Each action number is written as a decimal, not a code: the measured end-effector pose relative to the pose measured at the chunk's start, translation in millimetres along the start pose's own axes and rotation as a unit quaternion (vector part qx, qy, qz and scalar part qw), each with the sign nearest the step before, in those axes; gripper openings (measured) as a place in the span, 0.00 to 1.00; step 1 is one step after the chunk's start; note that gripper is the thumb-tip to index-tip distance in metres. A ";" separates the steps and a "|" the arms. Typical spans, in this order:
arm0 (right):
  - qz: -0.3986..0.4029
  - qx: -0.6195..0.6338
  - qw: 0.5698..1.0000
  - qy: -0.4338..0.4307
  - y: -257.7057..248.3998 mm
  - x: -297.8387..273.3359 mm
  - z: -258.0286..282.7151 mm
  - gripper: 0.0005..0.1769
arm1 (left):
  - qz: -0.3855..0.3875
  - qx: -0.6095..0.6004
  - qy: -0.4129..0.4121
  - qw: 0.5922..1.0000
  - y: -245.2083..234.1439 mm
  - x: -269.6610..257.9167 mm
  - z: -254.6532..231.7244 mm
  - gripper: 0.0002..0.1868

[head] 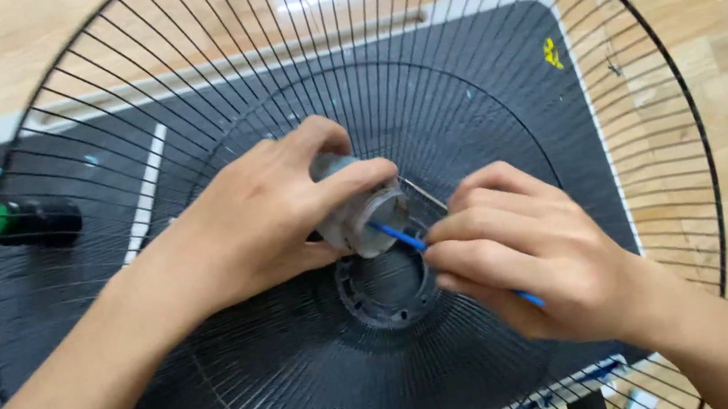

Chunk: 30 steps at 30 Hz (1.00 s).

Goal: Apply a liquid coating to the center of a fan guard using a brush after pouring the liquid into a jar

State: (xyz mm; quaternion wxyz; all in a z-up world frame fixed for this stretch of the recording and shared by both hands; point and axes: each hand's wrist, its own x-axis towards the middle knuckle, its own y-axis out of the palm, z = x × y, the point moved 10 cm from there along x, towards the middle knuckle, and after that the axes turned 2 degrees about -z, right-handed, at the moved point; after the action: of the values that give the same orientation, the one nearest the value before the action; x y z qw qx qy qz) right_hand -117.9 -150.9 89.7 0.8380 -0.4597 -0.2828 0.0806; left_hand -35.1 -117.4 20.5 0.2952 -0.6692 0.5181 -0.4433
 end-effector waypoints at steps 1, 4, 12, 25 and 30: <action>-0.016 0.030 0.999 0.008 -1.6 -1.0 -1.1 0.07 | 0.004 0.000 -0.008 1.000 0.7 -1.7 2.5 0.31; -0.012 0.012 1.000 0.019 -5.8 2.0 -0.8 0.06 | 0.032 0.001 -0.016 0.999 5.5 -0.8 8.0 0.39; -0.222 0.137 0.941 0.214 -49.5 -56.6 -48.2 0.20 | 0.054 -0.062 -0.061 0.995 -2.9 -5.1 28.8 0.42; 0.037 0.112 0.993 0.026 -0.3 -2.3 -2.3 0.10 | 0.069 -0.069 -0.083 0.992 -2.6 -8.7 33.6 0.38; 0.016 0.104 0.994 0.023 -2.0 -0.1 -1.1 0.10 | 0.054 -0.079 -0.076 0.993 -4.0 -9.7 35.0 0.42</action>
State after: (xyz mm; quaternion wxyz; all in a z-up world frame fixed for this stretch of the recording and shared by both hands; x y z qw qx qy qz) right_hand -117.6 -152.9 90.8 0.8862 -0.3764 -0.2455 0.1125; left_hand -2.6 -109.3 6.0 0.3037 -0.6933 0.5627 -0.3324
